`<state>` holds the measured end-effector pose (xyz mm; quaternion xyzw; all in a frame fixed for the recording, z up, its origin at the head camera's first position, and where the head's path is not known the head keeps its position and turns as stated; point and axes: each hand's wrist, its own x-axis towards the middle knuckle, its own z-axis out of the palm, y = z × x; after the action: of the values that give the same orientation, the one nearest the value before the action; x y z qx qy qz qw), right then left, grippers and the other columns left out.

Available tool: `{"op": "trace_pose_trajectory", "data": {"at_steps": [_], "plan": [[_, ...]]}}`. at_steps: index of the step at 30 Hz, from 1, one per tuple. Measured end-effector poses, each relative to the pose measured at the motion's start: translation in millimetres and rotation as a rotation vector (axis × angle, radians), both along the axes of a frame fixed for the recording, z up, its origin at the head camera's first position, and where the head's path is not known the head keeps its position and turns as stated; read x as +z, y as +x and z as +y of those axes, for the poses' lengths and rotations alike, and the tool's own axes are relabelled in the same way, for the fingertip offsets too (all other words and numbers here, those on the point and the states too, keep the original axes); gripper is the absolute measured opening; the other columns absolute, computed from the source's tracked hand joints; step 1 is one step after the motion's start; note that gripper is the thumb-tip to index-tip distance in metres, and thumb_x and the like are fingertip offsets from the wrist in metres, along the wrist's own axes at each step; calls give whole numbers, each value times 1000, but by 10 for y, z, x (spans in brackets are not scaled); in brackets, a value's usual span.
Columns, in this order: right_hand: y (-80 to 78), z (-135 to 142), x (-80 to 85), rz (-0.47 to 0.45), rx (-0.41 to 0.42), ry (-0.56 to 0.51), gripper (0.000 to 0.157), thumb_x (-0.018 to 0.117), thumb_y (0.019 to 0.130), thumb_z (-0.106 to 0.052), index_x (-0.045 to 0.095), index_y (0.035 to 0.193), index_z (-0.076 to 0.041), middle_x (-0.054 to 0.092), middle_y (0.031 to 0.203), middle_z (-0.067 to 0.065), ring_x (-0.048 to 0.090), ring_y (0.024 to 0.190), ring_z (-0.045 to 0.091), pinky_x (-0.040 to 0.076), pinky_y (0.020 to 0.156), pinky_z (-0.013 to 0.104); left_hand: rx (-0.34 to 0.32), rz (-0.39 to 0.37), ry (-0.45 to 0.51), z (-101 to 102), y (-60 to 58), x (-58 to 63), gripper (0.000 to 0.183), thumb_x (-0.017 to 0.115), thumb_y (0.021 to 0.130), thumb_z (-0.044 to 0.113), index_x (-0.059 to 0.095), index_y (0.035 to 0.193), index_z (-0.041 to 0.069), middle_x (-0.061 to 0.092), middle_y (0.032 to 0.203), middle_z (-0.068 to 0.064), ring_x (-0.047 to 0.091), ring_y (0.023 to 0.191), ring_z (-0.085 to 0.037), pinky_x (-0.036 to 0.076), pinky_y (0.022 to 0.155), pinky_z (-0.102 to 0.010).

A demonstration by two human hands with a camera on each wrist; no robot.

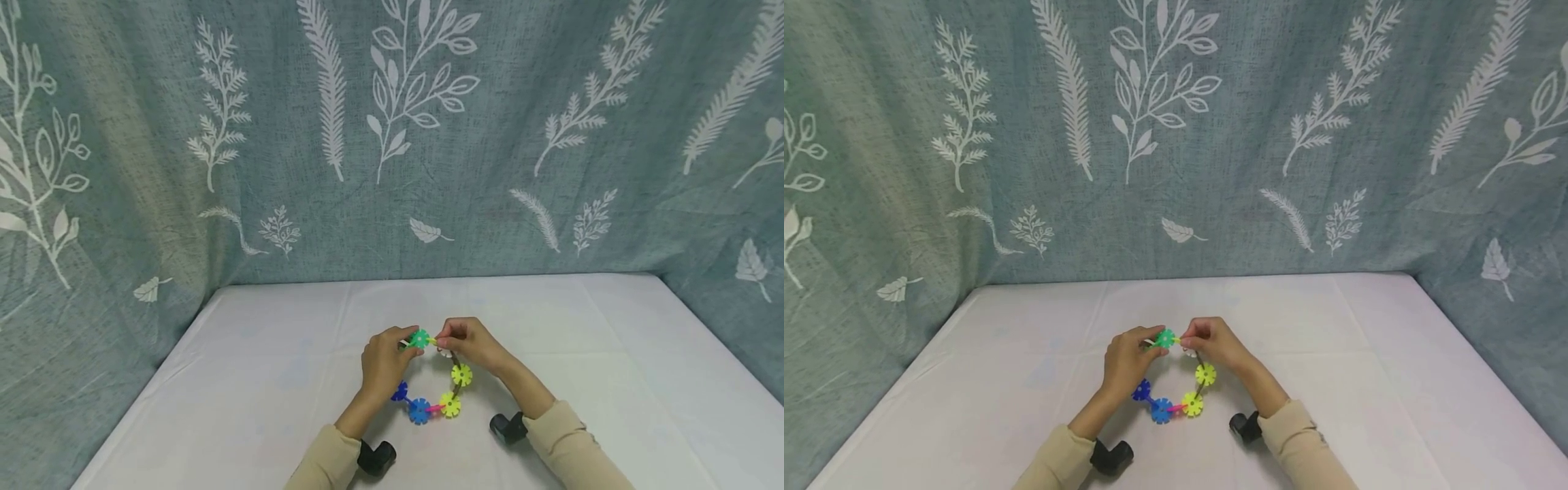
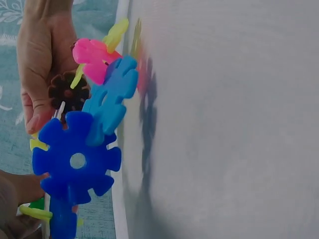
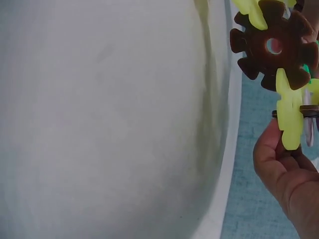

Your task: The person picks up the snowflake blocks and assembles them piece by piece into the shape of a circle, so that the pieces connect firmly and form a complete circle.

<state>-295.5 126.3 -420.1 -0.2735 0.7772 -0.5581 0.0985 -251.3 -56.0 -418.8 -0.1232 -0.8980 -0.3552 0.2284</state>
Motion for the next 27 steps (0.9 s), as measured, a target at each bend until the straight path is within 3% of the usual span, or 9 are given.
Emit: {"op": "trace_pose_trajectory", "data": {"at_steps": [4,9,12,16,21,27], "plan": [[-5,-19,-5,-7,8,-17,15,56,89,-1,57,81,12,59,77,17,44,60,4,39,54,18,-1,-9,1,14,14,11,34,77,70,14,71,103,7,70,78,-4,54,57,-6,36,48,-18],[0,-21,18,-28,-22,18,16,58,89,-6,61,84,9,61,76,14,46,60,6,40,54,19,15,-44,-12,18,26,27,32,77,70,14,71,101,8,70,80,-4,63,64,-12,43,50,-21],[21,37,62,-79,-61,71,24,57,91,-16,64,101,6,66,92,18,56,73,12,47,62,23,26,-84,3,32,25,34,31,78,71,15,70,101,9,70,80,-5,66,67,-15,45,52,-24],[60,182,126,-165,-154,140,35,49,96,-20,57,117,6,63,110,21,63,91,22,52,75,32,44,-95,30,49,4,11,31,77,72,15,69,100,7,70,79,-6,64,65,-15,44,51,-24],[63,287,106,-256,-245,308,26,56,91,-14,63,107,6,68,82,7,60,68,9,46,59,25,97,-141,44,41,-41,-6,31,78,71,16,68,99,5,70,78,-7,63,62,-16,43,50,-26],[10,251,32,-282,-321,361,19,60,87,-9,66,100,5,66,81,6,59,66,9,44,57,23,149,-265,-43,69,-76,-18,30,77,71,19,65,93,4,65,71,-5,55,57,-15,39,48,-28]]}}
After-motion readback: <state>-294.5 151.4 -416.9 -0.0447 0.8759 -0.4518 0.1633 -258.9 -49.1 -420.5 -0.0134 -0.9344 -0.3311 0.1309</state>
